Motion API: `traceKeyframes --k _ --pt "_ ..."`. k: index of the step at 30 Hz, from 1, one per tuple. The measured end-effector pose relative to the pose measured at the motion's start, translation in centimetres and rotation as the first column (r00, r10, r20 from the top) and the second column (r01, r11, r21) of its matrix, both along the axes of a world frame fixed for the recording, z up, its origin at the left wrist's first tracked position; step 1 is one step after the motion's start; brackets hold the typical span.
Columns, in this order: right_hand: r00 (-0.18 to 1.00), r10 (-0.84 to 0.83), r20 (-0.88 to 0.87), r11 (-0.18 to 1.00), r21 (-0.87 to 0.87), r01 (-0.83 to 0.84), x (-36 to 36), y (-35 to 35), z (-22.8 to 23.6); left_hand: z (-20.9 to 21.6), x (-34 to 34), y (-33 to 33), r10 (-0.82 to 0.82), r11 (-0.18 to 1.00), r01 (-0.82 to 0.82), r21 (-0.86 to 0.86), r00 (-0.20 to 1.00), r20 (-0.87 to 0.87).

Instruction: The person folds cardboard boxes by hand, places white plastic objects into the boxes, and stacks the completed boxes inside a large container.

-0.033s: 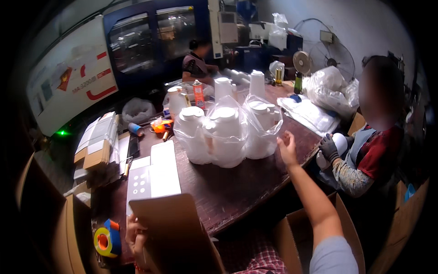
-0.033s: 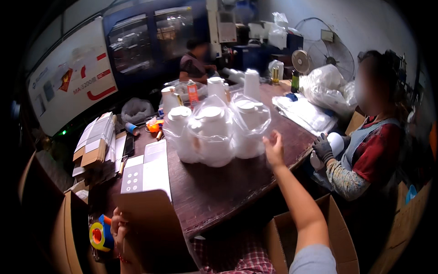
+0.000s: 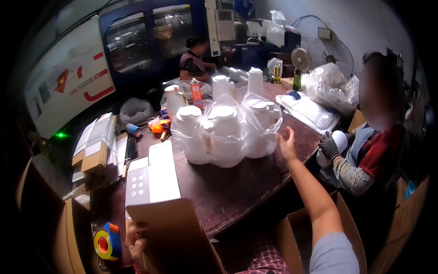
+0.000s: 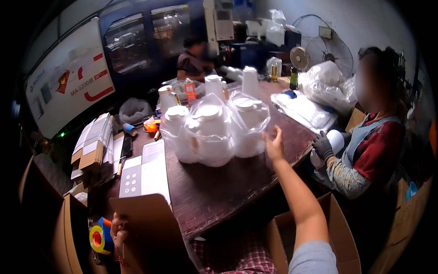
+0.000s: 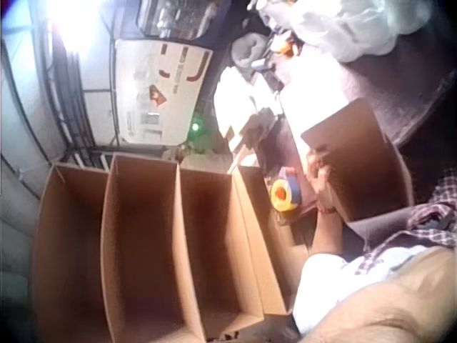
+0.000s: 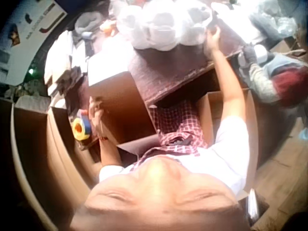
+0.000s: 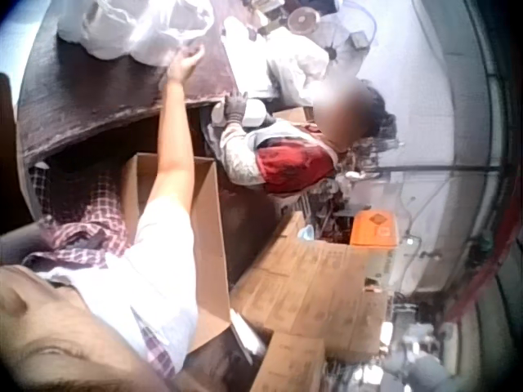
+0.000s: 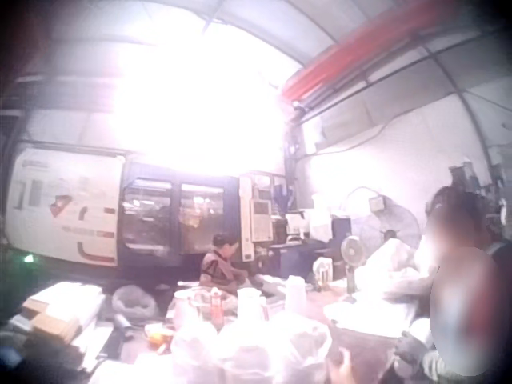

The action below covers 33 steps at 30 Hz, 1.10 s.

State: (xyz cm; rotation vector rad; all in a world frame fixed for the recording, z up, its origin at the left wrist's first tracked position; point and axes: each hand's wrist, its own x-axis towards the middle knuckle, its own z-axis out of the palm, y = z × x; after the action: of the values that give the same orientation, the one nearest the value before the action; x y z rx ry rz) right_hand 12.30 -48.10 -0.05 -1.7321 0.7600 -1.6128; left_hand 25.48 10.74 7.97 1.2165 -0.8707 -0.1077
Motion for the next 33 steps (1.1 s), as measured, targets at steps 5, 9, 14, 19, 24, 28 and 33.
traceKeyframes --k 5,9,14,19,24,28,33 --pt "0.818 0.409 0.405 0.818 0.236 -0.525 6.1 -7.2 -1.3 -1.4 0.6 0.7 -0.087 0.996 0.084 -0.027 0.976 -0.200" --pt "0.999 0.031 0.017 0.988 0.151 -0.033 4.8 -9.2 -1.2 -0.9 -0.6 -1.0 -0.065 0.997 0.052 -0.049 0.946 -0.317" --pt "0.985 -0.168 -0.041 0.979 0.108 0.171 4.1 0.5 3.9 2.0 -2.6 -0.8 0.052 0.998 -0.031 0.063 0.931 -0.362" --pt "0.981 -0.191 0.044 0.965 0.189 0.179 -8.7 -0.5 6.1 2.1 -1.4 -0.5 -0.060 0.997 0.073 0.019 0.925 -0.374" --pt "0.855 0.205 0.476 0.923 0.196 -0.330 -14.4 11.7 19.0 2.5 -2.1 -2.7 -0.226 0.961 0.265 0.074 0.914 -0.336" --pt "0.598 0.441 0.670 0.862 -0.130 -0.490 -9.5 19.9 26.8 1.3 -2.2 -3.4 -0.285 0.930 0.334 0.155 0.920 -0.269" --pt "0.297 0.734 0.611 0.477 -0.153 -0.865 -2.6 25.4 26.1 0.7 -2.6 -2.4 -0.327 0.916 0.338 0.214 0.941 -0.087"
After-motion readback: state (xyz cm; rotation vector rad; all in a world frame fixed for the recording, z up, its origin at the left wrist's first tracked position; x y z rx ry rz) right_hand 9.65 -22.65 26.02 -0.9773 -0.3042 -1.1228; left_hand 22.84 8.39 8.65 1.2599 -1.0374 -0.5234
